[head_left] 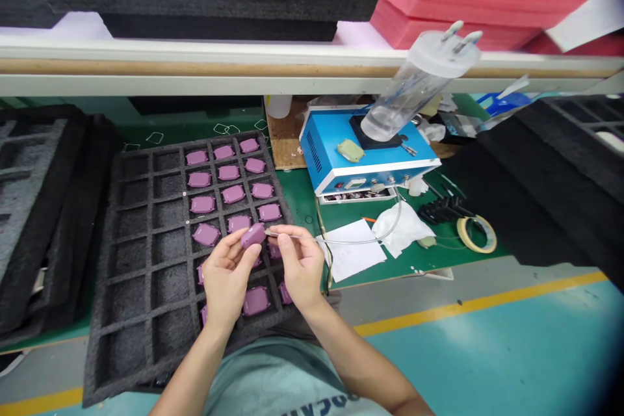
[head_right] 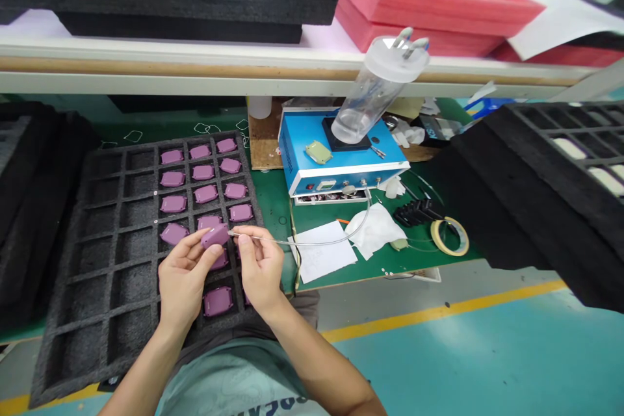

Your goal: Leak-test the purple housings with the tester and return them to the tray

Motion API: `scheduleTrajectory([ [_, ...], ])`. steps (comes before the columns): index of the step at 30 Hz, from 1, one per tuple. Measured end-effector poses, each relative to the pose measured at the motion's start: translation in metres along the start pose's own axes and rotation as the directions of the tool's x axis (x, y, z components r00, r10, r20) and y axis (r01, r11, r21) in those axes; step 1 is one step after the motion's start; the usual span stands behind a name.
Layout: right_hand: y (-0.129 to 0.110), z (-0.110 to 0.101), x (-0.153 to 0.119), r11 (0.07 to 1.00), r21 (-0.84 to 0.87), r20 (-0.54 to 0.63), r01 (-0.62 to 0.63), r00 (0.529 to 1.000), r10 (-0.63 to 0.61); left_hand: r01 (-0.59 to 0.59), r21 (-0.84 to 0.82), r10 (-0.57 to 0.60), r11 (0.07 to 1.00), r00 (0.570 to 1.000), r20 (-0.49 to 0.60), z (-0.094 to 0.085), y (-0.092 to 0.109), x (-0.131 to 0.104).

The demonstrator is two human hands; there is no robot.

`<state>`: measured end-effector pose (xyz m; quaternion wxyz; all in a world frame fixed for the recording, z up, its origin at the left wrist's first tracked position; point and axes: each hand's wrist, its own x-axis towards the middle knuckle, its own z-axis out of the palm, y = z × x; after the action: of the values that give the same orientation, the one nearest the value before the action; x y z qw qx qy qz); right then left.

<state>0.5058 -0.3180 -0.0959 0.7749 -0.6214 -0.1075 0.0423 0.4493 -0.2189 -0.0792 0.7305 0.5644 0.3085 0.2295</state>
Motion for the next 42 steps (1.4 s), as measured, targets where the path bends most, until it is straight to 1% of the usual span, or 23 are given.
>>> scheduleTrajectory([
  [13,0.0003,-0.0006,-0.0007,1.000,0.007,0.003,-0.018,1.000,0.018,-0.001,0.019,0.001,1.000,1.000,-0.001,0.0002,0.0018,0.0001],
  [35,-0.0005,0.0004,0.0006,1.000,0.017,-0.011,-0.002,1.000,0.002,-0.001,0.013,0.001,1.000,1.000,0.003,0.0012,0.0007,-0.0006],
  [42,0.0005,0.0003,0.0010,1.000,0.006,-0.014,-0.002,1.000,0.002,0.003,0.023,-0.004,1.000,1.000,0.013,-0.0022,0.0015,0.0007],
])
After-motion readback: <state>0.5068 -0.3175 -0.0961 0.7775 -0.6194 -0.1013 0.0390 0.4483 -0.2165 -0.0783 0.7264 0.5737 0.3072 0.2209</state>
